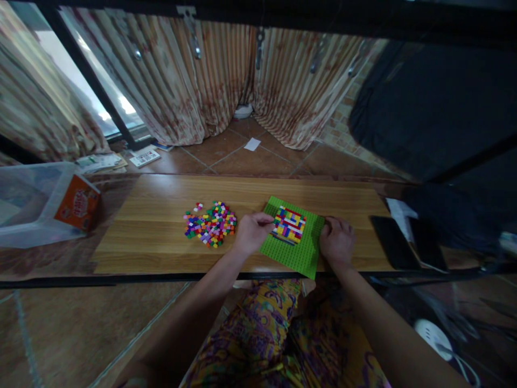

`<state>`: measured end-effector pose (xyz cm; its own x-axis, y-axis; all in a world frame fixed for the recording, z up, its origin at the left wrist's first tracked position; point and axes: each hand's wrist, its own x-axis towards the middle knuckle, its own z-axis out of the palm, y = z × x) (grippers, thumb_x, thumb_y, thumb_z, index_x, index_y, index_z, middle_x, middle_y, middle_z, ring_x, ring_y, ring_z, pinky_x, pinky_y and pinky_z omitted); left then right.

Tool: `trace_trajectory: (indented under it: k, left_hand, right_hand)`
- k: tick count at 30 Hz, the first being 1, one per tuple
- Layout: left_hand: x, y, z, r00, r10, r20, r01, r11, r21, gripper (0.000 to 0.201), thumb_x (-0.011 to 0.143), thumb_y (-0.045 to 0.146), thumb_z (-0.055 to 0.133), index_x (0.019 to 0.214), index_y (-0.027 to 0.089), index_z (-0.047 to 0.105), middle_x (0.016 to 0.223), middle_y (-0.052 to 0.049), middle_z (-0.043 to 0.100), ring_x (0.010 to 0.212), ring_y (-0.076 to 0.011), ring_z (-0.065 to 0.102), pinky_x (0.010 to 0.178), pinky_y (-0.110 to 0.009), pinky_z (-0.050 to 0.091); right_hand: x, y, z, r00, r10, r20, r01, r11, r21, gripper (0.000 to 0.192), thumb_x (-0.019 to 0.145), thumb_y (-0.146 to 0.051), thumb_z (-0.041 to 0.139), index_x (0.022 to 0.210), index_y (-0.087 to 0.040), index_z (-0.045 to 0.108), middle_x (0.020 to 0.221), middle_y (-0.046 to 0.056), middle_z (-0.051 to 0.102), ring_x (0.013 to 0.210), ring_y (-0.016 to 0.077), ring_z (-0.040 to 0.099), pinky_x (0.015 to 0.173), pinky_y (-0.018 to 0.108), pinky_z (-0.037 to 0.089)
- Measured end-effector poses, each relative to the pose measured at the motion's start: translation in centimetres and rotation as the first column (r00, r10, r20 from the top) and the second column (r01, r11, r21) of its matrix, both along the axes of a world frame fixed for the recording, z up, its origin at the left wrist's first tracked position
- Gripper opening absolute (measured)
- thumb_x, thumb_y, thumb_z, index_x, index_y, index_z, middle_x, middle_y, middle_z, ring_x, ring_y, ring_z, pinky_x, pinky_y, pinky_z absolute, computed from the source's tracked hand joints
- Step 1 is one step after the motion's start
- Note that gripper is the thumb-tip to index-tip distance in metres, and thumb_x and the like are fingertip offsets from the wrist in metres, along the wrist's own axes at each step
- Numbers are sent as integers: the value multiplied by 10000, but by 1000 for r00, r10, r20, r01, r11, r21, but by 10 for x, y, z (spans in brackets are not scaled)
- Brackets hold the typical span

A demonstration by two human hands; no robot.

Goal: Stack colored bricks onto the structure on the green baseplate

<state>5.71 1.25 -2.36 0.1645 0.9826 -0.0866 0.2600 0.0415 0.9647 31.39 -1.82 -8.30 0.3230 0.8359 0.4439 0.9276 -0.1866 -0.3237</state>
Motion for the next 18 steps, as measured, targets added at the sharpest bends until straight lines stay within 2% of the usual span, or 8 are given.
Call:
trace_trajectory:
  k: [3, 8, 18]
  left_hand:
    - [-1, 2, -5, 986, 29, 163, -12, 994, -104, 115, 704, 172, 697, 811, 166, 739, 739, -4, 717, 623, -92, 608, 609, -215, 497]
    - [-2, 1, -4, 966, 49, 253, 0, 981, -193, 113, 718, 156, 645, 792, 160, 730, 630, 25, 658, 522, -50, 517, 511, -169, 408]
    - [-1, 3, -6, 982, 38, 185, -12, 990, -137, 120, 713, 161, 650, 791, 159, 741, 615, 18, 654, 517, -56, 511, 483, -163, 397]
  right_hand:
    - [0, 0, 0, 1000, 0, -1, 0, 1000, -2, 358, 871, -221, 412, 1099, -151, 679, 1133, 167, 644, 1054, 284, 512, 933, 462, 387]
    - [0, 0, 1, 1000, -1, 17, 1, 1000, 3, 344, 873, -222, 414, 1078, -152, 681, 1117, 160, 653, 1041, 279, 516, 923, 442, 391]
    - [0, -1, 2, 1000, 1, 18, -1, 1000, -6, 352, 874, -224, 411, 1095, -161, 678, 1131, 156, 648, 1042, 277, 518, 918, 442, 394]
